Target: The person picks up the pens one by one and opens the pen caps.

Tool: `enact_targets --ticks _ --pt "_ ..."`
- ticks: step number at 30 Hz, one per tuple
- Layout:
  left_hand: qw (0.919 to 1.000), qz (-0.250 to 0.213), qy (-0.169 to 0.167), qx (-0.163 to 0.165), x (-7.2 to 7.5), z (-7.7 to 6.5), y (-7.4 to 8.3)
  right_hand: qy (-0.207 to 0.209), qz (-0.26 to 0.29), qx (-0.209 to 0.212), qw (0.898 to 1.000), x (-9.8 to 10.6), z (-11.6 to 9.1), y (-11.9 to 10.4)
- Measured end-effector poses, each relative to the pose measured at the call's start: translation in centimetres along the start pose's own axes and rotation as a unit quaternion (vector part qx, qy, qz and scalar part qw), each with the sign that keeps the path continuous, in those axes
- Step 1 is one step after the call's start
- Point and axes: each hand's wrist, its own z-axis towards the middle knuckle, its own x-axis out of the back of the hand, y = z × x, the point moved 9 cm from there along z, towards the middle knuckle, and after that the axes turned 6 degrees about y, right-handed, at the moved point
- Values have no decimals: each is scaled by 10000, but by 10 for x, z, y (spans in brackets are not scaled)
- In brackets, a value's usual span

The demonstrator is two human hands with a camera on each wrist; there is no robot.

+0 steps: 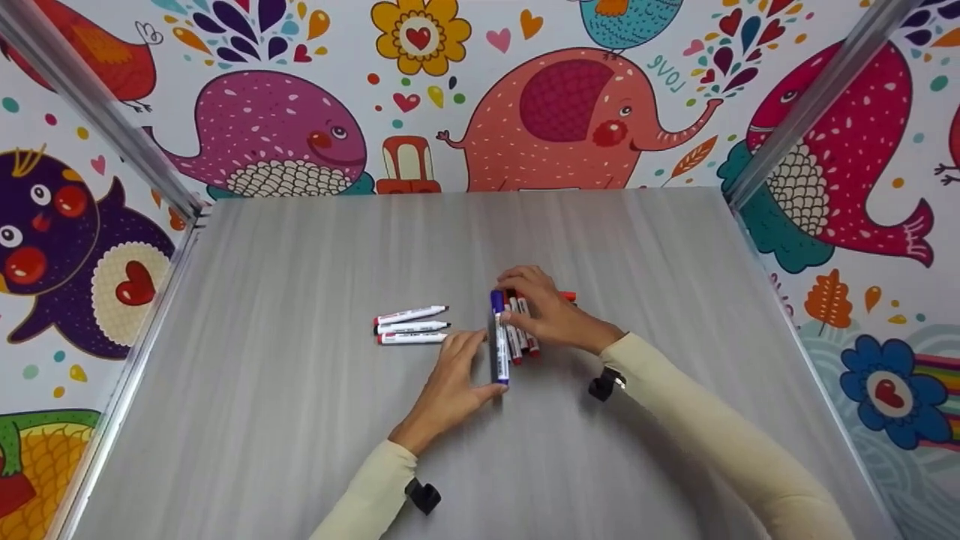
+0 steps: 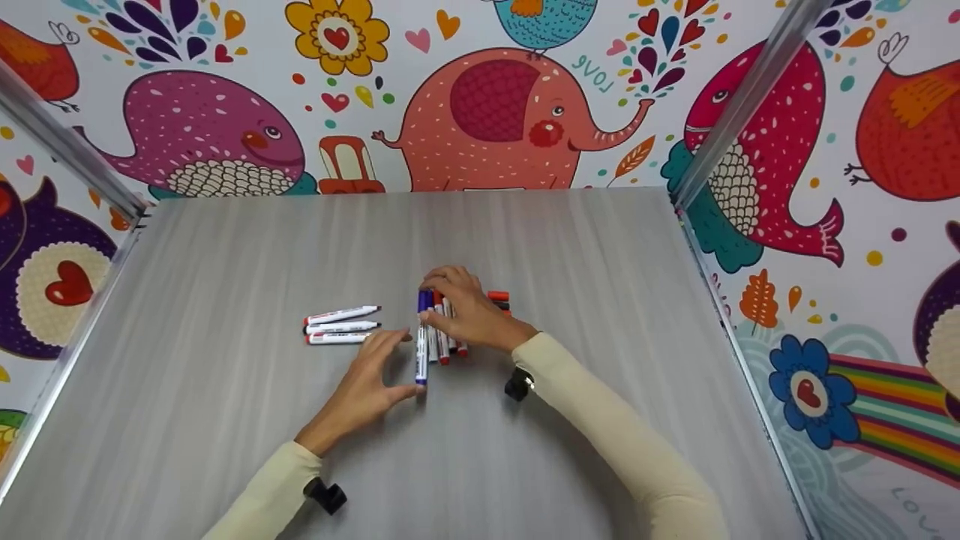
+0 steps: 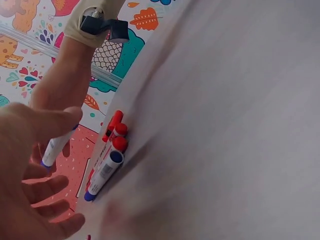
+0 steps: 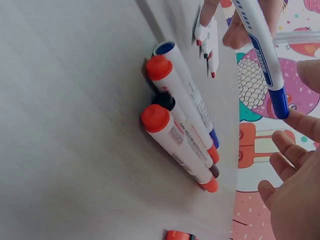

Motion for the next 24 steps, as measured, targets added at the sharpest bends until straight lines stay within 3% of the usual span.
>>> enact_targets --ticks 10,18,24 --pt "9944 -527 -913 30 -11 -8 6 -253 377 -5 9990 1 -20 -23" --pt "9881 -969 -1197 42 -18 -15 10 -285 417 144 9986 0 -27 -34" --pt "9810 -1317 -1419 -90 -21 -21 13 -70 732 -80 9973 -1 -35 -36"
